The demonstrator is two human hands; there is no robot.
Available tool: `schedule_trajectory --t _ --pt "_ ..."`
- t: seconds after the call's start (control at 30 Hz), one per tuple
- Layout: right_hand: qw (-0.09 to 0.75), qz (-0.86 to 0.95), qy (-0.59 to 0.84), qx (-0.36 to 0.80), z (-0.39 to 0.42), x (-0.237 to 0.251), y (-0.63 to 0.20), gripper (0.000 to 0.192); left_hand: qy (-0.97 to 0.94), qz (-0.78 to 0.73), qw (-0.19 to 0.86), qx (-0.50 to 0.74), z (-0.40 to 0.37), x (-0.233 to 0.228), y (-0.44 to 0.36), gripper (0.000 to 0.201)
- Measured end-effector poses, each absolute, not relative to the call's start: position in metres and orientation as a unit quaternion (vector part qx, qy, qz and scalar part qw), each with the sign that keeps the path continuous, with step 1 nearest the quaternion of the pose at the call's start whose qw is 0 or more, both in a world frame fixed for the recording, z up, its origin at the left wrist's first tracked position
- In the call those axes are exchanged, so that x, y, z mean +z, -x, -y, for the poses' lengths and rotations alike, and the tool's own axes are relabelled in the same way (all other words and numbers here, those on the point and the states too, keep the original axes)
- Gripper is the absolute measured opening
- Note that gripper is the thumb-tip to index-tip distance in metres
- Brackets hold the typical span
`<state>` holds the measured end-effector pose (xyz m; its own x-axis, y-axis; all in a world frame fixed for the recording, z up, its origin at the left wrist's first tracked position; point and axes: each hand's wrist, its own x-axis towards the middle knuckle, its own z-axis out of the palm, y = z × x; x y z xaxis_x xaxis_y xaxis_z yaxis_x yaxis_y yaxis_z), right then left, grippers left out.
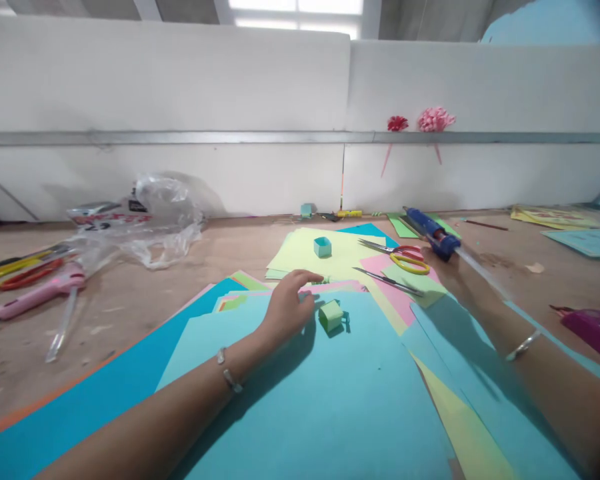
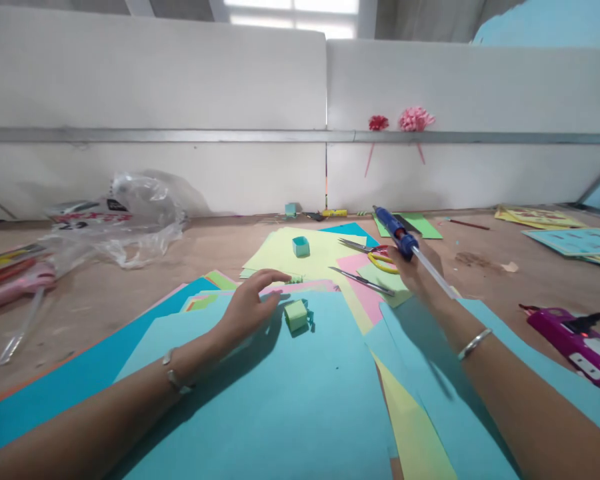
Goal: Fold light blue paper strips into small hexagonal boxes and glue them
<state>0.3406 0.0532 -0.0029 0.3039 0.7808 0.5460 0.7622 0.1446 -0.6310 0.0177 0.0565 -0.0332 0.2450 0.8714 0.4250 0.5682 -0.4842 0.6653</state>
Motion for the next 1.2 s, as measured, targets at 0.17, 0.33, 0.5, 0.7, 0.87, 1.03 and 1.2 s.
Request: schedule_trajectory --t 0.17,0.33,0.5,0.7,0.87,1.03,1.2 --pt "0.453 0.614 0.642 0.073 -0.054 -0.022 -0.329 0.037 -0.799 -0.5 0.14 0.303 -0.094 -0.017 -0.016 0.022" --pt "0.443 0.67 0.593 0.062 -0.048 -0.025 -0.311 0.029 -0.826 -0.466 0.147 0.281 -0.12 -0.034 -0.036 0.011" --pt "0.453 0.738 0.497 0.058 -0.039 -0.023 -0.298 0.021 -0.811 -0.446 0.186 0.329 -0.122 -0.049 -0.04 0.011" --pt "0.426 0.691 0.569 0.133 -0.029 -0.023 -0.289 0.026 -0.73 -0.395 0.364 0.422 -0.108 -0.039 -0.035 0.032" --pt "0.409 0.697 0.568 0.159 -0.021 -0.016 -0.28 0.033 -0.566 -0.346 0.567 0.489 -0.102 -0.033 -0.04 0.033" --pt "0.4 0.695 0.577 0.153 -0.019 -0.016 -0.277 0.03 -0.521 -0.337 0.627 0.47 -0.098 -0.028 -0.045 0.035" --pt "0.399 0.701 0.573 0.146 -0.02 -0.021 -0.278 0.026 -0.5 -0.327 0.651 0.467 -0.095 -0.026 -0.048 0.039"
